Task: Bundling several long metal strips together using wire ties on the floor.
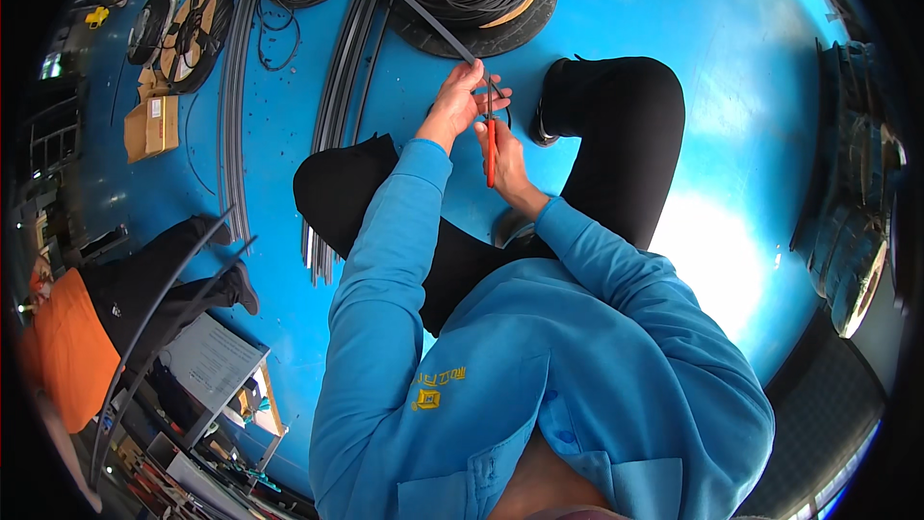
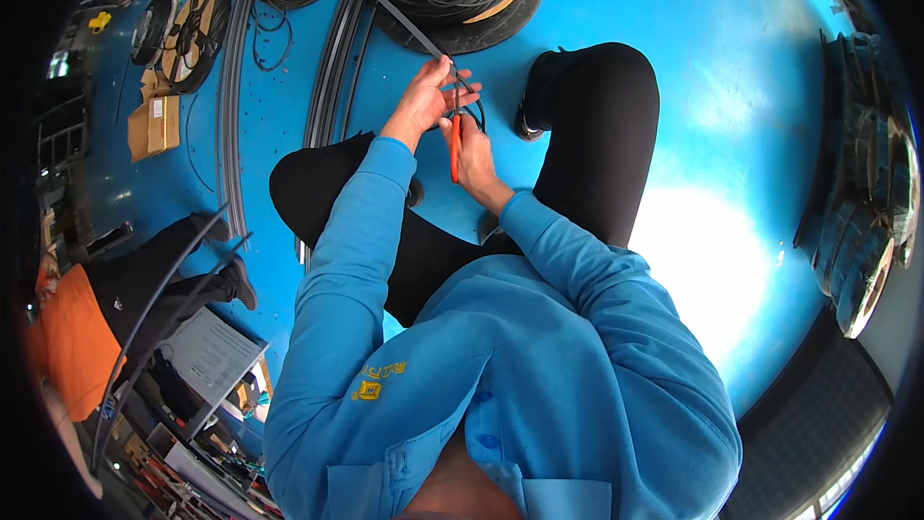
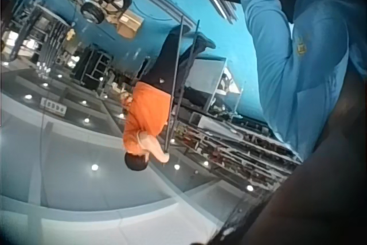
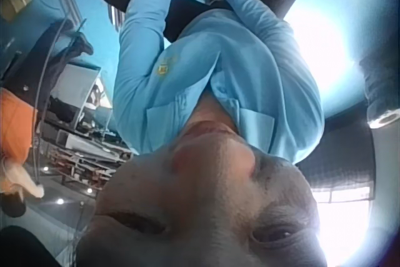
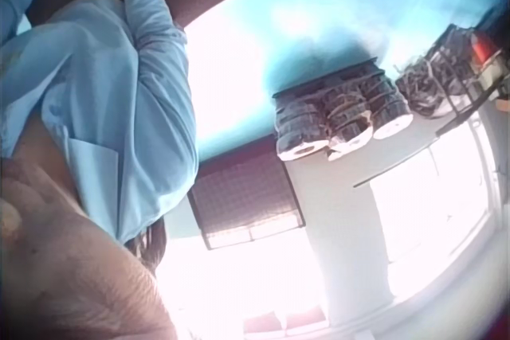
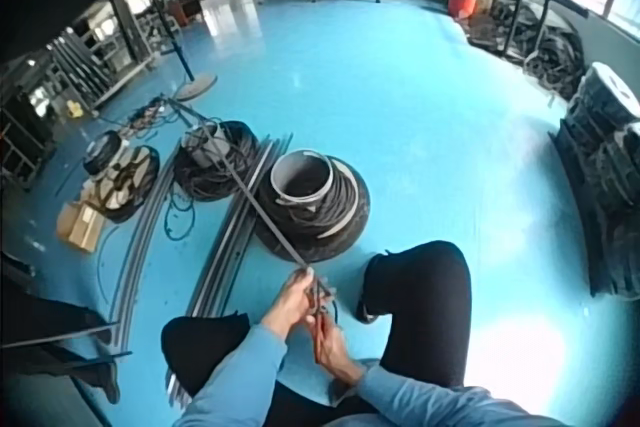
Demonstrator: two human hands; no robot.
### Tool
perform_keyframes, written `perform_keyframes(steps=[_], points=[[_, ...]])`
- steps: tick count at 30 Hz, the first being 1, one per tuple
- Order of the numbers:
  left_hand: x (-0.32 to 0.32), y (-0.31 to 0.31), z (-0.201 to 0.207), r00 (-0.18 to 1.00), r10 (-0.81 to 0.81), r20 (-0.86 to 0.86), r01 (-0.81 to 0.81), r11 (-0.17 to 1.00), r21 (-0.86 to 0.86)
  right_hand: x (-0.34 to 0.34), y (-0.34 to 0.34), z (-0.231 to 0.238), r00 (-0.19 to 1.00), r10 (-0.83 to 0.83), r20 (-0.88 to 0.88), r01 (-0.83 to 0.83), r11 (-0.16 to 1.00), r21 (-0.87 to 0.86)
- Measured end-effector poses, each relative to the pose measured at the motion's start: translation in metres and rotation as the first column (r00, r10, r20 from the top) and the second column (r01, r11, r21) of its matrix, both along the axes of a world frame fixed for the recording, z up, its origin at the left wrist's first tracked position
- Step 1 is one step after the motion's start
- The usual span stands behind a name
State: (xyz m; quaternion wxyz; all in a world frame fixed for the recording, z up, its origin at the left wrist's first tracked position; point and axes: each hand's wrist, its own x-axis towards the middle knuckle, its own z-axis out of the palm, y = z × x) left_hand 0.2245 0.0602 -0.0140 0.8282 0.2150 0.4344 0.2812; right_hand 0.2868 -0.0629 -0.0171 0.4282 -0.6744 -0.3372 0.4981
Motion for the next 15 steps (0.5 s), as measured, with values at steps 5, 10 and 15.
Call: perform_keyframes(steps=[5,10,15], points=[[-0.005,0.0,-0.002,1.0,0.007,0.024,-0.007,1.0,0.003,0.001,-0.002,0.002,0.997,0.008,-0.073,-0.012,0.998,-0.054],[-0.015,0.002,-0.005,0.998,0.026,0.051,-0.026,1.0,-0.007,0.002,-0.014,0.012,0.996,-0.033,-0.088,0.043,0.992,0.117],[-0.035,-0.004,-0.003,0.999,0.019,-0.041,-0.018,0.999,0.03,0.022,0.03,0.013,0.955,-0.23,0.188,0.143,0.91,0.389]])
